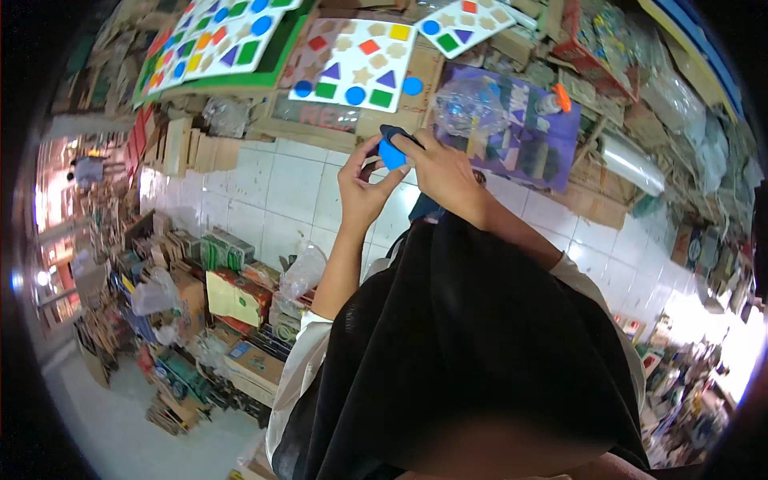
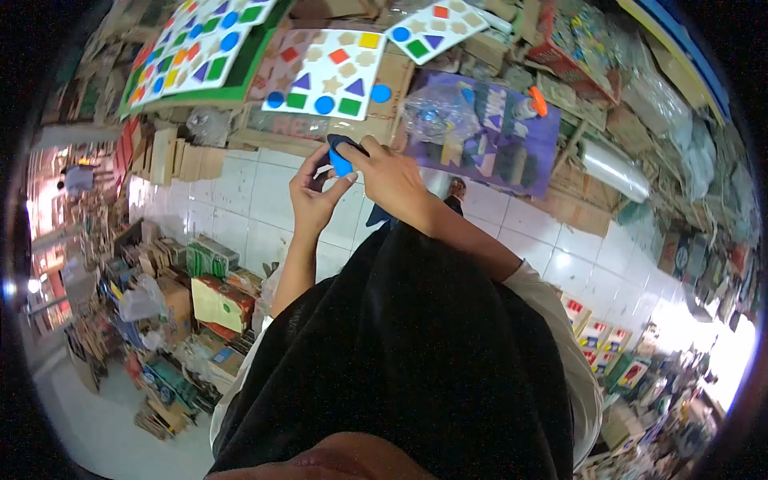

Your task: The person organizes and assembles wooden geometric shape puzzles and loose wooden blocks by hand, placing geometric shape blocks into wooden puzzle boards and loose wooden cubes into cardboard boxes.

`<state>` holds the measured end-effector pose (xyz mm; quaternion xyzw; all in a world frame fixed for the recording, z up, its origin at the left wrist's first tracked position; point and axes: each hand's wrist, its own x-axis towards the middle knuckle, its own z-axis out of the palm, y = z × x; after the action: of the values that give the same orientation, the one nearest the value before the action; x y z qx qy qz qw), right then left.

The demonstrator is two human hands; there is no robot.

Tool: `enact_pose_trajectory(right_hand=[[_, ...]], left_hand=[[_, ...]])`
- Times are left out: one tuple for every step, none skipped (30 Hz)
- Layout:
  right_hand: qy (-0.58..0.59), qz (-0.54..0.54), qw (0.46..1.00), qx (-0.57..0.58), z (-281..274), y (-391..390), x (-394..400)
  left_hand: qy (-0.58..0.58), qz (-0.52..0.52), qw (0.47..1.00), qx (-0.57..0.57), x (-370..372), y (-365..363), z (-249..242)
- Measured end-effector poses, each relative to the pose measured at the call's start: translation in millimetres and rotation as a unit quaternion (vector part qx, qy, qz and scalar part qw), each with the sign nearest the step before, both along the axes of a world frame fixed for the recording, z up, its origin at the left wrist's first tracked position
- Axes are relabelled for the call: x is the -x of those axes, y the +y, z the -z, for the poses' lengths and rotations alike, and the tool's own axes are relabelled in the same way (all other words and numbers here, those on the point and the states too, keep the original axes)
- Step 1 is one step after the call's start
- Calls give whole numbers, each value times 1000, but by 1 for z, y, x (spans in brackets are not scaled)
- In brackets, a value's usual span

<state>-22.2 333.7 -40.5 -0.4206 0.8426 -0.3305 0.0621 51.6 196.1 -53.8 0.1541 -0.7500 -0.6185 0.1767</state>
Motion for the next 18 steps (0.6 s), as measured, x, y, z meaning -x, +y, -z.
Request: enact_pose_trajectory(right_hand=[[2,-18,1000,-24,-6,-11,-5],[5,-32,999,-18,-8,-17,-16],[25,-47,999,-10,-11,-19,-27],[45,-61,997,-2,-12,-21,-35],[49,-59,997,6,-12,-28,-38],[51,-67,996,7,-16,-36,-38],[39,-70,997,14,-23,-43,-37],[26,-74,997,22,-28,-49,-40],[26,-78,997,13,-28,-51,-47],[28,-84,996,16,-30,-51,-55],[42,-98,994,-4,-32,-48,-63],[59,-111,992,-26,-34,-48,-66],[79,-110,991,3,-31,-50,-69],[81,-111,991,2,-31,-54,-70],[73,-100,992,23,-30,-60,-70],[63,-89,993,43,-30,-64,-70],[64,-89,993,42,-33,-66,-69],[60,-93,993,40,-38,-67,-68]], left_hand=[[6,-22,1000,5,-8,-9,-3],[10,-36,999,10,-17,-19,-5],[36,-52,998,26,-23,-30,-8],[63,-68,995,40,-30,-37,-11],[81,-71,994,29,-37,-39,-14],[84,-79,993,30,-43,-39,-16],[104,-72,990,60,-50,-37,-19],[122,-65,986,90,-58,-37,-22],[98,-76,985,118,-65,-45,-25],[100,-83,984,121,-71,-52,-26],[99,-100,986,90,-76,-58,-28],[100,-117,986,57,-79,-62,-29],[112,-115,983,86,-83,-63,-34],[114,-116,983,86,-85,-65,-35],[126,-100,982,103,-87,-65,-35],[138,-84,980,120,-89,-64,-35],[138,-84,980,118,-91,-62,-36],[133,-80,981,119,-92,-59,-38]])
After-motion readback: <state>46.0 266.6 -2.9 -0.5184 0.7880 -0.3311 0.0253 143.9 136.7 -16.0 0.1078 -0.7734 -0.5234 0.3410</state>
